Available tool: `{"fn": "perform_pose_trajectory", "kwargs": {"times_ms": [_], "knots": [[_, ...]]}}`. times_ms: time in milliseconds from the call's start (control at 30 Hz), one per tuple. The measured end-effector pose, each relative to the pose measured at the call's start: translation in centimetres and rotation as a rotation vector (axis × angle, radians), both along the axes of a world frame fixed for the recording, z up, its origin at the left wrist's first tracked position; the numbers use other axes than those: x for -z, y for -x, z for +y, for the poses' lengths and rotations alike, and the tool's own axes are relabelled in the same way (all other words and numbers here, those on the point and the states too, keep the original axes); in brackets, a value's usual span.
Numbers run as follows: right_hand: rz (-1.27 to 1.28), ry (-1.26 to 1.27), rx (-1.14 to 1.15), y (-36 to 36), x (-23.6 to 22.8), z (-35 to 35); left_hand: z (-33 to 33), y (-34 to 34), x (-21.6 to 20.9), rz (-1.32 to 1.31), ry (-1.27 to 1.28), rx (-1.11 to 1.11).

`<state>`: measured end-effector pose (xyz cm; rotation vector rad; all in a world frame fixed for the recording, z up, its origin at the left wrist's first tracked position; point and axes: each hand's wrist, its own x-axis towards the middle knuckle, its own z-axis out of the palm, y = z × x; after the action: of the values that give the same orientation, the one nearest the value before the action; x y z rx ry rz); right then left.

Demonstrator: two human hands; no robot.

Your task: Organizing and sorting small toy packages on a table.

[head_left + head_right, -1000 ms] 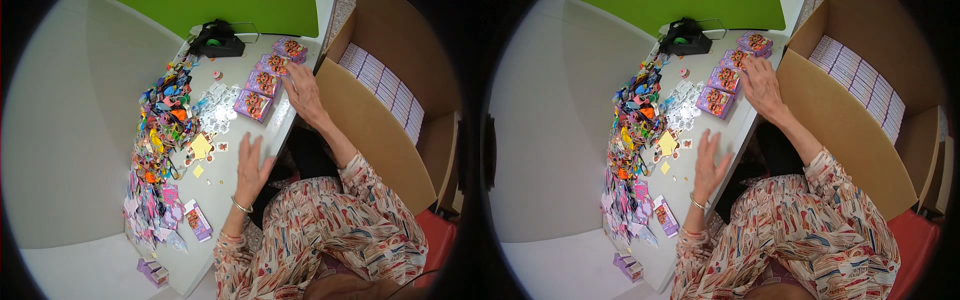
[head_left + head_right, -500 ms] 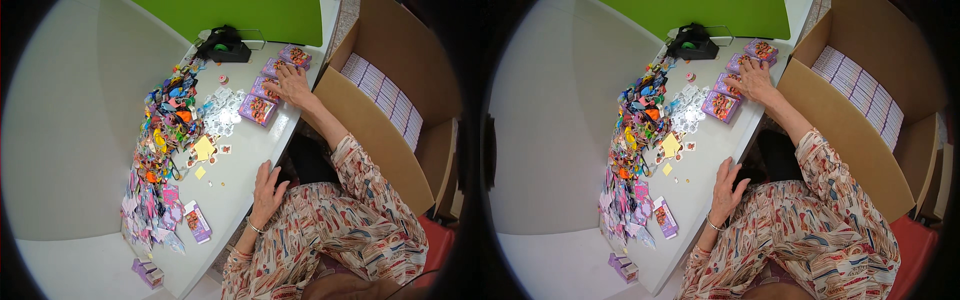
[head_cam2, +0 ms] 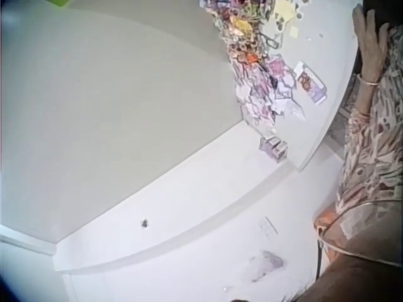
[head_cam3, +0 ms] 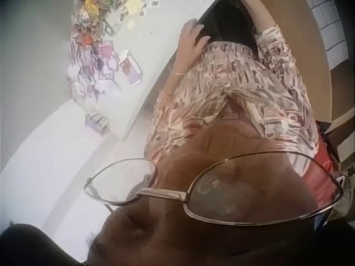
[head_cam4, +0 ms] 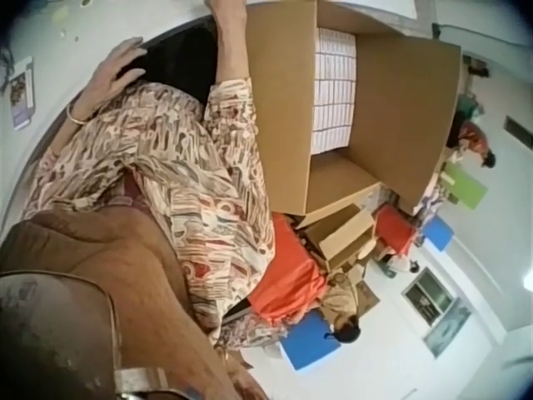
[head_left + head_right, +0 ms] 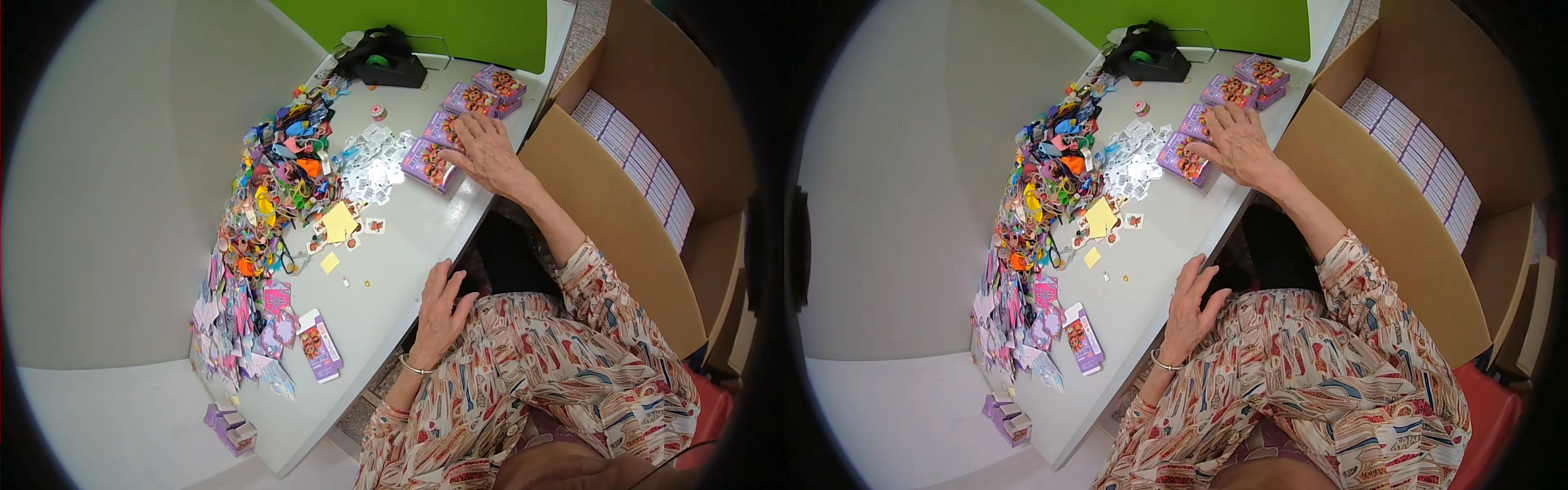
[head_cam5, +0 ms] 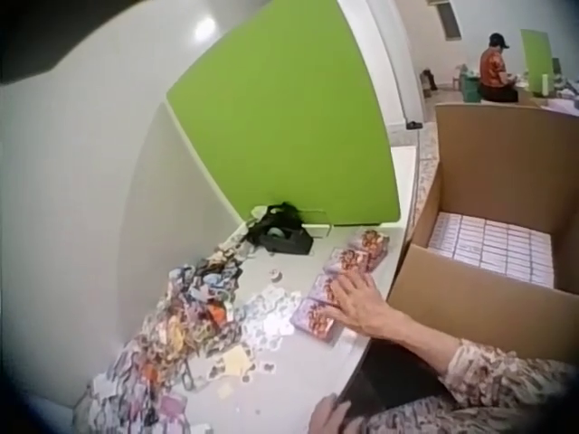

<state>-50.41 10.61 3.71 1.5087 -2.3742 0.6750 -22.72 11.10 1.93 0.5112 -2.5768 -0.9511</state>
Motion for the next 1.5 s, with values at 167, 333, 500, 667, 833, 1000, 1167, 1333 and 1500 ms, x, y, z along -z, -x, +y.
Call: {"fn": "perform_pose_trajectory", "kwargs": {"times_ms": [167, 333, 500, 667, 833, 1000, 1167, 1333, 1500], "knots": [[0.009, -0.105, -0.059, -0.2, 0.1, 0.6, 0.0, 0.6, -0.5, 0.026, -0.023, 0.012], [0.087, 0.064, -0.128, -1.9, -0.5, 0.3, 0.1, -0.7, 0.2, 0.021, -0.038, -0.032], [0.015, -0.191, -0.296, -4.2, 1.9, 1.0, 0.1, -1.3, 0.6, 0.093, -0.033, -0.026], [0.165, -0.239, -0.185, -4.6, 2.7, 0.8, -1.2, -3.5, -1.8, 0.119, -0.034, -0.157], [0.135, 0.094, -0.402, -7.8, 0.8, 0.3, -4.4, -11.7, -2.0, 0.015, 0.236, -0.602], [-0.007, 0.095, -0.614, -12.5, 3.1, 1.1, -7.0, -19.7, -0.4, -0.317, 0.378, -0.928], [-0.38, -0.02, -0.769, -17.2, 2.1, 1.3, -6.7, -20.4, 1.1, -0.378, 0.288, -1.019], [-0.646, -0.075, -0.801, -19.9, 1.8, 1.2, -6.3, -16.9, 0.1, -0.269, 0.499, -0.985], [-0.835, 0.001, -0.81, -21.2, 2.3, -0.3, -6.9, -14.3, -0.4, -0.212, 0.527, -0.92]]}}
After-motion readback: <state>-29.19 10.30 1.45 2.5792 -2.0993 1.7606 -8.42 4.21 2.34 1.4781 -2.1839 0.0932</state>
